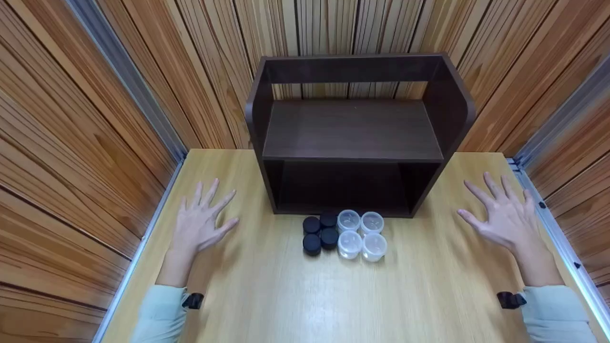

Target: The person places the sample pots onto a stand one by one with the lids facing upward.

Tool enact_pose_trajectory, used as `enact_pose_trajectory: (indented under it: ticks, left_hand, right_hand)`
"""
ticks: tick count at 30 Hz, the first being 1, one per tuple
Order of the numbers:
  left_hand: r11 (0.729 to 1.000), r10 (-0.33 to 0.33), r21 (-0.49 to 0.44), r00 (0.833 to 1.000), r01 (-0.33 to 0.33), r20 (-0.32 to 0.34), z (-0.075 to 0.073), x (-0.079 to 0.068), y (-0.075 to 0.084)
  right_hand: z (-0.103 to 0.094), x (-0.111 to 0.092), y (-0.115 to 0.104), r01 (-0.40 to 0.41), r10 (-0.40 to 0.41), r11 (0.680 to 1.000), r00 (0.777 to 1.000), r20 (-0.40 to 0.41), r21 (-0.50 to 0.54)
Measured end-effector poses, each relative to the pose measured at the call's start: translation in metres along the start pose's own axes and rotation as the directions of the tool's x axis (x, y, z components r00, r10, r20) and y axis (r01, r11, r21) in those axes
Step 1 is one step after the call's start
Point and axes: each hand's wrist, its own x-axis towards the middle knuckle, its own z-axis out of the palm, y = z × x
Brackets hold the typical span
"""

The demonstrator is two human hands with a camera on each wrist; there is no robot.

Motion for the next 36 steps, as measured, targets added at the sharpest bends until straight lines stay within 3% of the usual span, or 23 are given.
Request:
enact_pose_trajectory:
  ticks: [18,25,36]
  left_hand:
    - [0.999,-0.008,-0.034,0.999,0.009,0.044,-0.006,0.004,-0.002]
    - [0.994,-0.018,-0.103,0.998,0.024,0.059,-0.015,0.017,0.000]
    - [0.980,-0.014,-0.196,0.998,0.025,0.055,-0.029,0.042,0.008]
  right_hand:
    - [-0.005,0.002,-0.006,0.044,-0.045,0.999,0.999,-0.014,-0.015]
    - [0.001,-0.004,-0.019,0.100,-0.100,0.994,0.995,0.000,0.033]
    - [0.020,-0.013,-0.046,0.201,-0.202,0.979,0.979,0.037,0.026]
